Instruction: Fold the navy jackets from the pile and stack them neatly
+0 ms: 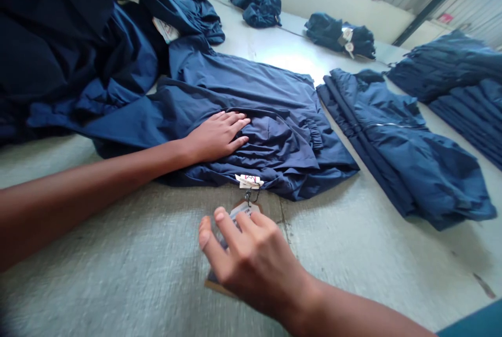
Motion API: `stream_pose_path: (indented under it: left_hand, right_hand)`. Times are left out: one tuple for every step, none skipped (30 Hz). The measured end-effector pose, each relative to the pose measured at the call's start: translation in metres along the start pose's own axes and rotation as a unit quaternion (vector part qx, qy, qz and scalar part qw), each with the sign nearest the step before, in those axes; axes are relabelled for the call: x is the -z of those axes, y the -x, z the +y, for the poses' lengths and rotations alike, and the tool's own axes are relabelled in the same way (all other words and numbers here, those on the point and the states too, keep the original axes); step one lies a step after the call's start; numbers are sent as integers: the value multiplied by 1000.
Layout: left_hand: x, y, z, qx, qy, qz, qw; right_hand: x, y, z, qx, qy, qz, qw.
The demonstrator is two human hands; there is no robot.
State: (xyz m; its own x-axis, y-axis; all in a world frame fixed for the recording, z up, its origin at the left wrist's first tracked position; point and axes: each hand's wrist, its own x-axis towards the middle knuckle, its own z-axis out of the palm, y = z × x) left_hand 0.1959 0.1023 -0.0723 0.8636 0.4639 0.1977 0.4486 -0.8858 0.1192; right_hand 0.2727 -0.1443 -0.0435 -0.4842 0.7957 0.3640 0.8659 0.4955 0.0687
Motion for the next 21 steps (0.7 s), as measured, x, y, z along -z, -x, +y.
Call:
stream_pose_path:
  left_hand:
    - [0, 0, 0, 0, -1, 0, 1000]
    - [0, 0, 0, -1, -1, 1, 1000]
    - [0, 0, 0, -1, -2, 2, 1000]
    - [-1, 0, -1, -3, -3, 4, 1000]
    - [-1, 0, -1, -4, -4, 6, 1000]
    - [-1, 0, -1, -5, -4, 7, 1000]
    - [-1, 0, -1, -5, -3, 7, 1000]
    - [-1, 0, -2, -6, -2, 7, 1000]
    - [-1, 0, -2, -6, -1, 6, 1000]
    - [-1, 0, -2, -6, 0, 5, 1000]
    - [-1, 0, -2, -6, 2, 5, 1000]
    - [-1, 0, -2, -6, 3, 5, 1000]
    - [-1, 0, -2, -6, 4, 5, 1000]
    - [-2, 0, -2, -7, 4, 6, 1000]
    - [-2, -1, -2, -8, 4, 7, 1000]
    - [-2, -1, -3, -8, 3, 8, 1000]
    - [-2, -1, -3, -8, 2, 8, 1000]
    - [-2, -1, -3, -8, 2, 7, 1000]
    - [-2, -1, -2, -8, 2, 7, 1000]
    - [-1, -1, -2, -8, 2, 8, 1000]
    - [-2, -1, -2, -8, 2, 8, 1000]
  right_hand:
    - [-1, 0, 0, -2, 22, 8, 1000]
    - [-2, -1, -1, 1, 37, 16, 999]
    - [-3, -1, -2, 7, 44, 23, 999]
    - [-3, -1, -2, 18, 43, 27, 999]
    - [-4, -1, -4, 31, 35, 31, 998]
    - [-4, -1, -5, 44, 24, 35, 998]
    - [-5, 0, -7, 56, 13, 40, 998]
    - [-6, 1, -8, 64, 3, 46, 997]
    - [-6, 2, -10, 68, -6, 55, 996]
    - [-7, 3, -11, 70, -13, 64, 995]
    - [-8, 4, -12, 69, -18, 74, 995]
    - [-9, 4, -13, 67, -22, 79, 994]
    - [-9, 4, -13, 63, -24, 82, 994]
    - [-10, 4, -13, 57, -24, 81, 995]
    - [-10, 3, -13, 51, -22, 78, 995]
    - [-10, 3, -13, 43, -20, 76, 996]
    - [-10, 3, -13, 37, -21, 75, 996]
    - [-10, 3, -13, 34, -25, 81, 996]
    - [-9, 3, -13, 35, -31, 90, 995]
    - [-8, 3, -13, 38, -38, 102, 993]
    - [-7, 3, -12, 43, -43, 114, 992]
